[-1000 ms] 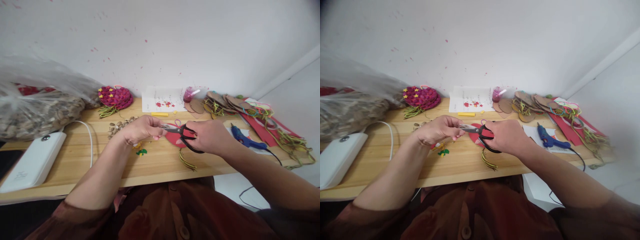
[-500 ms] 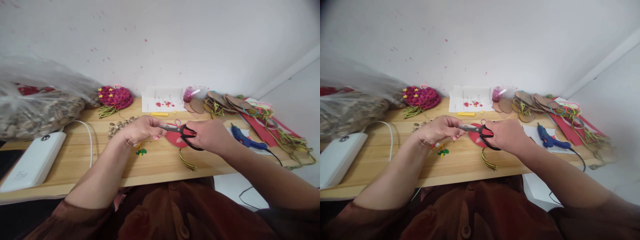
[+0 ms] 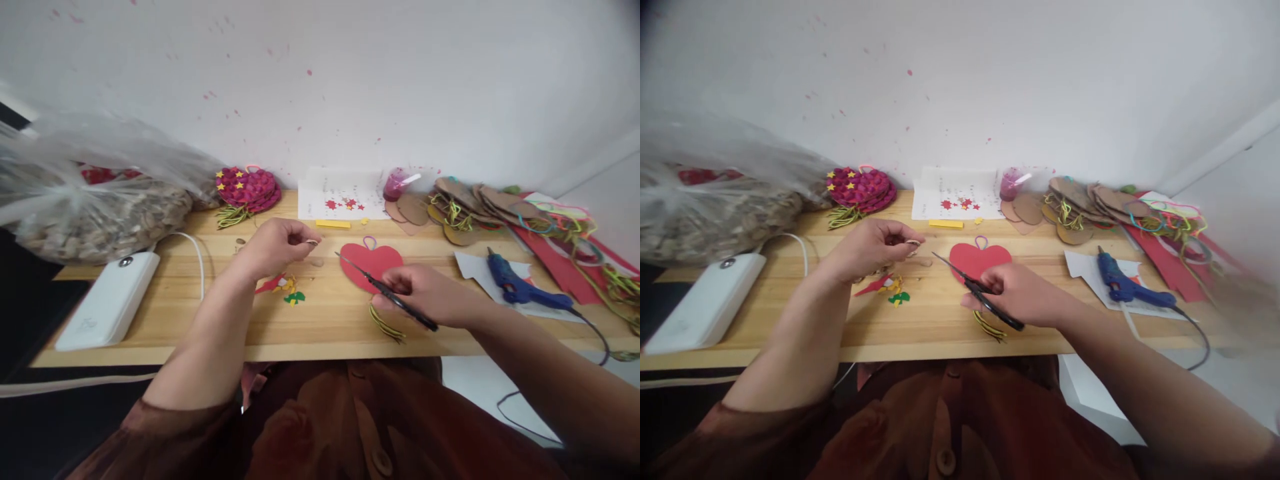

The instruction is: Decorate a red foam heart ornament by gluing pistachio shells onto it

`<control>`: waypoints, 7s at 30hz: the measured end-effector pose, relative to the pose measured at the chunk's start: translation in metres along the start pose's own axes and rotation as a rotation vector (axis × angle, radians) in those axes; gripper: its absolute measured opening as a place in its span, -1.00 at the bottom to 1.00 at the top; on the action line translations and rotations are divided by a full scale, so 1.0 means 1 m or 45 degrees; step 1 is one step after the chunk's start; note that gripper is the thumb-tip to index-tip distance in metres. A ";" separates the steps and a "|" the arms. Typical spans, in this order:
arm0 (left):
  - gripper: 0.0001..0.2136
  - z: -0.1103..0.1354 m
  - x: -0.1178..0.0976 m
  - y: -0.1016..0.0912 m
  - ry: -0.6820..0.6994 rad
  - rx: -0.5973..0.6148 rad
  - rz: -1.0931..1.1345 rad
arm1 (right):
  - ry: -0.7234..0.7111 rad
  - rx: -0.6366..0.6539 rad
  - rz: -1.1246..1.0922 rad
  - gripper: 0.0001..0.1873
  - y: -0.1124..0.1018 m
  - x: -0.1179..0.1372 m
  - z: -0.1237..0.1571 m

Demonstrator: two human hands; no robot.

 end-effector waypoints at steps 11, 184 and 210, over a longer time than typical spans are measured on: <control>-0.75 0.018 0.008 0.021 0.421 -0.132 -0.960 | -0.065 0.525 -1.218 -0.34 0.083 0.000 0.003; -0.90 0.064 0.008 0.086 0.264 -0.053 1.271 | -0.483 -0.786 -0.770 -0.65 -0.014 0.020 -0.005; -0.77 0.056 0.029 0.096 -0.067 -0.017 1.523 | -0.448 -0.932 -0.377 -0.79 -0.010 0.029 0.001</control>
Point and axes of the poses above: each hand's wrist, its own z-axis away from the middle knuckle, its own y-axis out of the palm, x = y × z, the point moved 10 cm from there along -z, towards the middle knuckle, and after that the axes turned 7 degrees about z, right-handed, at the moved point
